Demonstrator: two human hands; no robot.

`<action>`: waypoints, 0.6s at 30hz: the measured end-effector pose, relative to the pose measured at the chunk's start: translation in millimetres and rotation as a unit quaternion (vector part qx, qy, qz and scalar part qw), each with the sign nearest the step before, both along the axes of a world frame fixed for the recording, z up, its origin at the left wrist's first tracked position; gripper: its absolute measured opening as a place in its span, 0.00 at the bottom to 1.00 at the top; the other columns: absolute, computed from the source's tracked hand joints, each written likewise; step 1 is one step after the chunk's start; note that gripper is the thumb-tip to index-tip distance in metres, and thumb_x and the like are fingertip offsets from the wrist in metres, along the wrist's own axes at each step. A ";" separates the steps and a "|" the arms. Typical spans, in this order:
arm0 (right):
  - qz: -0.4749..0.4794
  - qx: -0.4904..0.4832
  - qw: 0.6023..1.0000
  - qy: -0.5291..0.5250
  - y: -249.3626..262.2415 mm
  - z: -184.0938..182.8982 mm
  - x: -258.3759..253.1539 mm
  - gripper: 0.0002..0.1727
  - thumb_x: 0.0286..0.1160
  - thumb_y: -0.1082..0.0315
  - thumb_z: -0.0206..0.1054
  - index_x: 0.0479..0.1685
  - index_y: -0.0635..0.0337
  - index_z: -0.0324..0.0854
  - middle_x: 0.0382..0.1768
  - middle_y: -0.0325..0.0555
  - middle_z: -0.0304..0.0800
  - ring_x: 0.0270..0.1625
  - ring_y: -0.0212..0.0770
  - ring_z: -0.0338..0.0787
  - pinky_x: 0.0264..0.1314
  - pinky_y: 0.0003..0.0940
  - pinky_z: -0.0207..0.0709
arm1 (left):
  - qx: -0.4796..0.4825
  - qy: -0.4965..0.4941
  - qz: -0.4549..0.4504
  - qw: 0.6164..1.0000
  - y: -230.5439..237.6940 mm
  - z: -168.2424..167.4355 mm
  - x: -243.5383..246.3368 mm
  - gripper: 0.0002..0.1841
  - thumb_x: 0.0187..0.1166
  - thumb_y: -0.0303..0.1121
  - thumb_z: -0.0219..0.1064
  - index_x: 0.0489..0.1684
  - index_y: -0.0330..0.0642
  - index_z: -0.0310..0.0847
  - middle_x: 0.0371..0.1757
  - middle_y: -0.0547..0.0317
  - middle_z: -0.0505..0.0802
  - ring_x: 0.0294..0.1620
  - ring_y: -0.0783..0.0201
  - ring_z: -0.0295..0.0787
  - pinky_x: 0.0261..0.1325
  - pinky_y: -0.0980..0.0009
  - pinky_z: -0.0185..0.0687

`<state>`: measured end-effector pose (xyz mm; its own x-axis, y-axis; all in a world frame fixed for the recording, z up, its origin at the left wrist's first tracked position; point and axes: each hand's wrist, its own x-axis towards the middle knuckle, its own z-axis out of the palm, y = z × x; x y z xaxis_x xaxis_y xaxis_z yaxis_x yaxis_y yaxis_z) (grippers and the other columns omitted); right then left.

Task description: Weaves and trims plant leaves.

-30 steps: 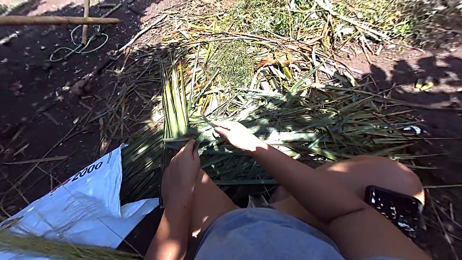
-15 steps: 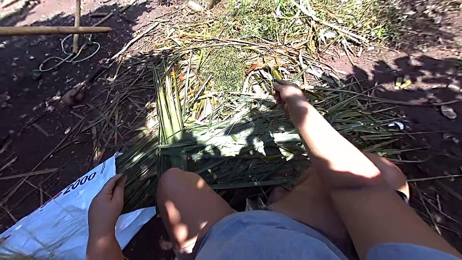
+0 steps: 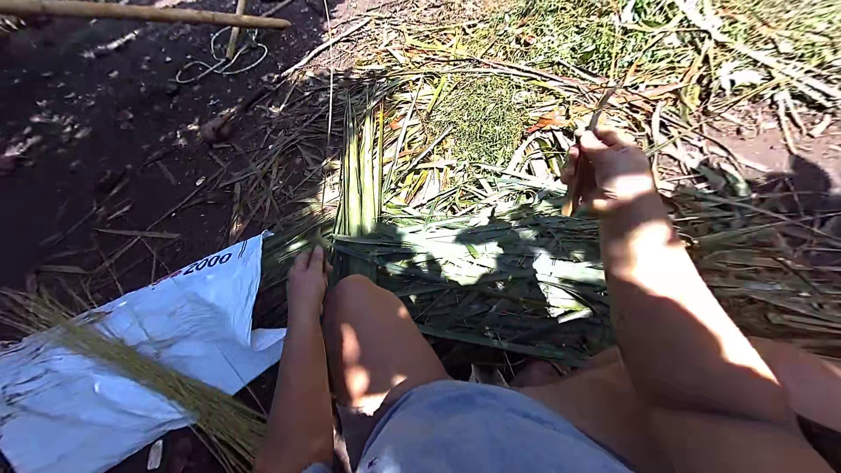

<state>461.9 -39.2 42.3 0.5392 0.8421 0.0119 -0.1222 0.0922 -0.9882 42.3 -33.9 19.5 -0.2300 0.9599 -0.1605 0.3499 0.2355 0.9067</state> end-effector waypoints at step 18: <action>0.359 -0.003 0.870 -0.339 -9.8 -23.5 -116.0 0.19 0.90 0.65 0.56 0.73 0.57 0.82 0.44 0.47 0.90 0.35 0.35 0.82 0.42 0.36 0.78 | -0.096 -0.118 -0.286 0.946 -22.6 4.4 61.4 0.14 0.94 0.36 0.51 0.38 0.43 0.79 0.17 0.74 0.70 0.12 0.81 0.57 0.16 0.85 0.53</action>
